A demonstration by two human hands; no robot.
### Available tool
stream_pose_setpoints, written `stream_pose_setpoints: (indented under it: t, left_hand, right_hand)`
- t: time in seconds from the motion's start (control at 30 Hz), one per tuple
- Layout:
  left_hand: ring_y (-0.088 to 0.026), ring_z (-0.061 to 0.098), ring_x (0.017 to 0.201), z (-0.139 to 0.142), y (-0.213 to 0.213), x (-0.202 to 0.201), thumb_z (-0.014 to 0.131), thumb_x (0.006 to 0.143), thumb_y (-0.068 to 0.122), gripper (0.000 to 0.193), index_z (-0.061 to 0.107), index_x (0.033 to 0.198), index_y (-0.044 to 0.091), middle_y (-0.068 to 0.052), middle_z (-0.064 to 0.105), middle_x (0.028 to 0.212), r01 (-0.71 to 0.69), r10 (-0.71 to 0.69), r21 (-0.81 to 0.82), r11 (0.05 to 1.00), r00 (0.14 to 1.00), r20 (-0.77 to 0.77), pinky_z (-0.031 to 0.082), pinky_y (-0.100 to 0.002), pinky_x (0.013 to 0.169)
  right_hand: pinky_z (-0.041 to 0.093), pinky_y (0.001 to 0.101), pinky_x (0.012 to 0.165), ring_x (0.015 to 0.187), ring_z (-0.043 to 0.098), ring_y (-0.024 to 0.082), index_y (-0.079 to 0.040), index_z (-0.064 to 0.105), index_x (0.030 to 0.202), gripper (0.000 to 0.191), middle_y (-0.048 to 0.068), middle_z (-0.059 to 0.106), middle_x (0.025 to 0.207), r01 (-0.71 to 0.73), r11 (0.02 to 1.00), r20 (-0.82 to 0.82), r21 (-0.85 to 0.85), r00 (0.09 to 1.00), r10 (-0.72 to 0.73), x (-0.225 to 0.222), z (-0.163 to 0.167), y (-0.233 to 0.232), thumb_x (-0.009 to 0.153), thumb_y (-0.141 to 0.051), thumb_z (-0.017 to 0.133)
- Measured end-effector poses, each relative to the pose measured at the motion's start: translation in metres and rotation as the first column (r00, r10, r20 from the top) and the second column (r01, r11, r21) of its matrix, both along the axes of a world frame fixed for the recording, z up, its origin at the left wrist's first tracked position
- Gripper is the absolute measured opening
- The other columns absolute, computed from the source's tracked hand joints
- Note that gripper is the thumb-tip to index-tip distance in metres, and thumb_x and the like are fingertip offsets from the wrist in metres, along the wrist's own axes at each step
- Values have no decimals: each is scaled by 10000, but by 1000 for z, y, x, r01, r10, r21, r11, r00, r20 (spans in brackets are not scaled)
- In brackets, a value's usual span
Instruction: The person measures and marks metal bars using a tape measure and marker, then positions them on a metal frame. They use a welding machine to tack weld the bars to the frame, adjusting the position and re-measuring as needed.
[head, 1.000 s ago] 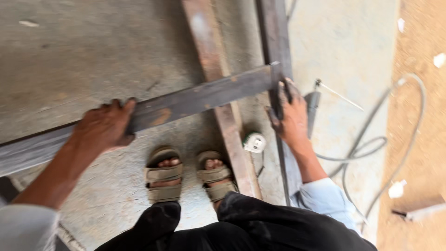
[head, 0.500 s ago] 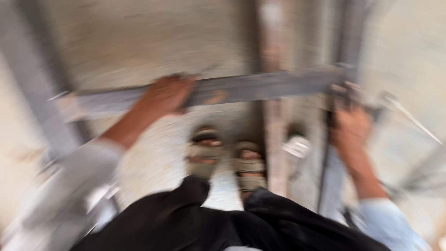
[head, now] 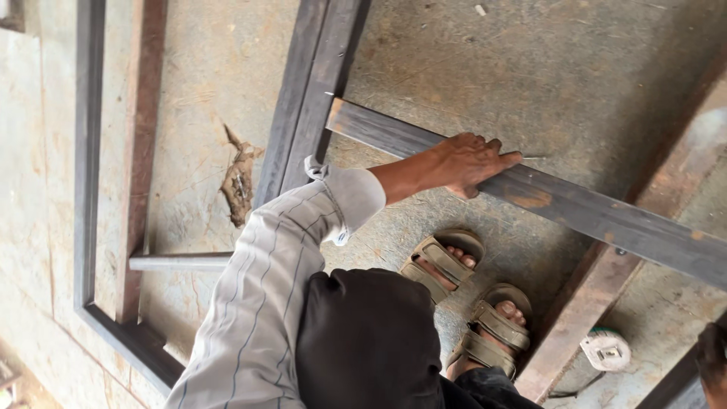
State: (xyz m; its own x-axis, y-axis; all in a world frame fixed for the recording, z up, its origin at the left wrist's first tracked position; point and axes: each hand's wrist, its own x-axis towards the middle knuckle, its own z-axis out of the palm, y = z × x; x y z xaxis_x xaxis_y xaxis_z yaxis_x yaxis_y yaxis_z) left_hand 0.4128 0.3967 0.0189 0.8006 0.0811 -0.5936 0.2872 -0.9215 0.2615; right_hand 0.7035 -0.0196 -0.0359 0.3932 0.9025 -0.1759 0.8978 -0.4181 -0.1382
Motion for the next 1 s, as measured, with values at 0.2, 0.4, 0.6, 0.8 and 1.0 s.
stream_pose_setpoints:
  t: [0.2,0.4,0.6,0.8,1.0]
  left_hand:
    - [-309,684,967,4,-4,2,908,687,429,1103,261,1531,135,-206,609,1184,-12,12,-7,1000,999,-43,597,-390,769]
    - [-307,692,954,3,-4,2,915,673,445,1118,255,1528,156,-193,621,1162,-9,9,16,1000,1000,-13,603,-384,753]
    - [-319,687,1004,0,-5,-2,934,639,445,1134,274,1520,174,-182,628,1173,-38,38,7,999,998,42,591,-409,820]
    - [-336,682,1026,0,-4,-2,934,644,438,1128,276,1523,180,-207,606,1224,-47,47,4,999,998,30,599,-414,823]
    - [-343,683,1018,1,-4,-2,936,631,442,1131,284,1518,182,-214,609,1212,-55,54,12,998,997,60,604,-423,808]
  right_hand:
    - [376,331,507,544,450,233,73,633,1121,126,178,530,793,-45,996,-76,71,996,51,9,-6,5,1009,129,626]
    - [409,249,580,585,447,159,70,560,1014,76,243,575,1069,-168,975,-10,146,985,171,12,0,8,1069,115,589]
    - [499,265,610,683,579,173,105,651,1147,171,206,648,1017,-203,979,134,15,971,199,3,17,10,980,69,643]
    - [536,247,690,837,636,184,41,703,1199,212,200,673,1114,-308,932,318,-194,879,356,8,11,3,1000,-32,699]
    - [541,200,691,878,672,159,45,704,1245,242,206,689,1168,-333,921,316,-201,869,382,15,4,2,1045,-91,705]
